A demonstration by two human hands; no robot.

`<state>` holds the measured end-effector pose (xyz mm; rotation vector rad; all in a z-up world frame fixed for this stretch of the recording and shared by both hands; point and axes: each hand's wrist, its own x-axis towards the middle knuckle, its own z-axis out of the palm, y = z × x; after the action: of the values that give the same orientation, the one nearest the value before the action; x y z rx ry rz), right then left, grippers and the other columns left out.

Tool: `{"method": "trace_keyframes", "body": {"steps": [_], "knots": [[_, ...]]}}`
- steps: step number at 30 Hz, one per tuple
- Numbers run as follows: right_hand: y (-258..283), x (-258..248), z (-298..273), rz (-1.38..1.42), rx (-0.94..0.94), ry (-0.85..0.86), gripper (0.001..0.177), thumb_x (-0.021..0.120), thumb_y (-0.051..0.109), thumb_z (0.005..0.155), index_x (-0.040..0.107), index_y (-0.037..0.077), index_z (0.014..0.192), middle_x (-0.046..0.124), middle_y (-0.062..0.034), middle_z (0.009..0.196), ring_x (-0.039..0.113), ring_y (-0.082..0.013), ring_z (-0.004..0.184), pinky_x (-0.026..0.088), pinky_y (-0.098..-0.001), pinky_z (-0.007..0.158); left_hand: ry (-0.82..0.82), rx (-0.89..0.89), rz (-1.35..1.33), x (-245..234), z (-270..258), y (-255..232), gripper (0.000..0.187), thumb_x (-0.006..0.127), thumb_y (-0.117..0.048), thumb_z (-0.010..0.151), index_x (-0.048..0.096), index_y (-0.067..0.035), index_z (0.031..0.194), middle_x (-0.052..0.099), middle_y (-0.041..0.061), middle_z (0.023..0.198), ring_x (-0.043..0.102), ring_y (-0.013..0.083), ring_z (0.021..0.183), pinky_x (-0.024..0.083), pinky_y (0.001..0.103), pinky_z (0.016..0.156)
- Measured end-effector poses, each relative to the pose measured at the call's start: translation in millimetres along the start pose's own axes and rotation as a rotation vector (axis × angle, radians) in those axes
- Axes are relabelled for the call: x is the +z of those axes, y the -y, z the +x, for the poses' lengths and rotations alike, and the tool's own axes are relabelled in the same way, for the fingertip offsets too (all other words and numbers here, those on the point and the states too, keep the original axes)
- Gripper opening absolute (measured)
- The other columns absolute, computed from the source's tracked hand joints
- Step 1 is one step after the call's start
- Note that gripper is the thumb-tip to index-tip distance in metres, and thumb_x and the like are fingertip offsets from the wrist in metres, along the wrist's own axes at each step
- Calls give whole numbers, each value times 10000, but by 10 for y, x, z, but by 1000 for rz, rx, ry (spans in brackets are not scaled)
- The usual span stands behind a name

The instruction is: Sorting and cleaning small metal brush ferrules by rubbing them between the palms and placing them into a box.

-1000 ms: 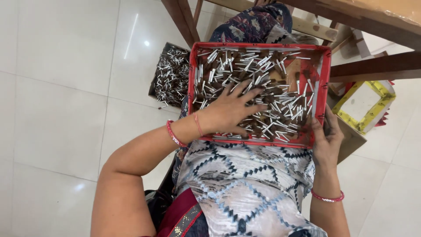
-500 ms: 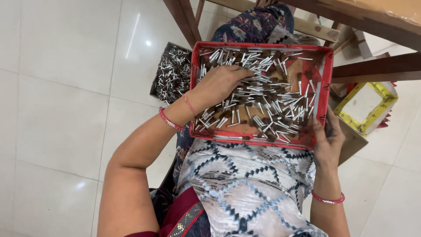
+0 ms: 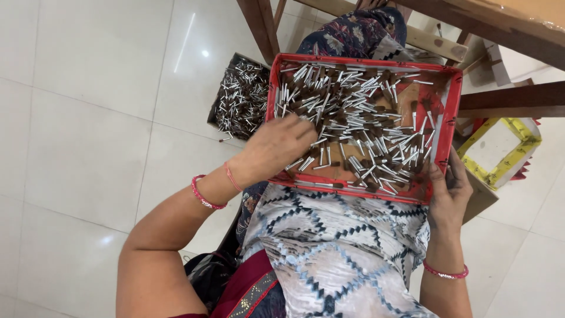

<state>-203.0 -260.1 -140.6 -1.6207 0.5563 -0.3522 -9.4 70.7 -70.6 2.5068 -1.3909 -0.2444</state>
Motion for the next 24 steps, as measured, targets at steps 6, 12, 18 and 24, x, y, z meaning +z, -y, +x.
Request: {"method": "trace_keyframes", "body": {"steps": [6,12,18,24], "knots": [[69,19,11,-41,-48,-11,466,633,59,1072,522,-22,1517,641,-79,1370,604,-117,1221,476,-269,1093,-65,395,-43,438,101,-126,186,577,-181,924,607,-119,1097,670,21,1011,622,202,996,515,357,847],[541,239,-161,-597,-475,-138,373,684,-43,1060,633,-25,1429,587,-176,1312,583,-234,1253,469,-309,1118,-127,457,-22,408,144,-118,262,566,-174,931,608,-106,1181,681,37,1020,632,208,975,518,353,859],[779,688,-365,-245,-308,223,246,716,-17,936,710,4,1181,673,-114,1163,659,-192,1086,541,-284,947,-347,363,-492,250,175,-380,353,731,-121,946,580,-48,1257,694,85,1022,682,279,946,572,382,828],[743,830,-338,-198,-286,307,180,727,23,939,735,-8,1117,733,-100,1093,696,-158,969,564,-265,848,-523,354,-514,136,148,-501,330,764,-51,928,590,-49,1208,699,109,1080,719,290,1003,598,388,917]]}}
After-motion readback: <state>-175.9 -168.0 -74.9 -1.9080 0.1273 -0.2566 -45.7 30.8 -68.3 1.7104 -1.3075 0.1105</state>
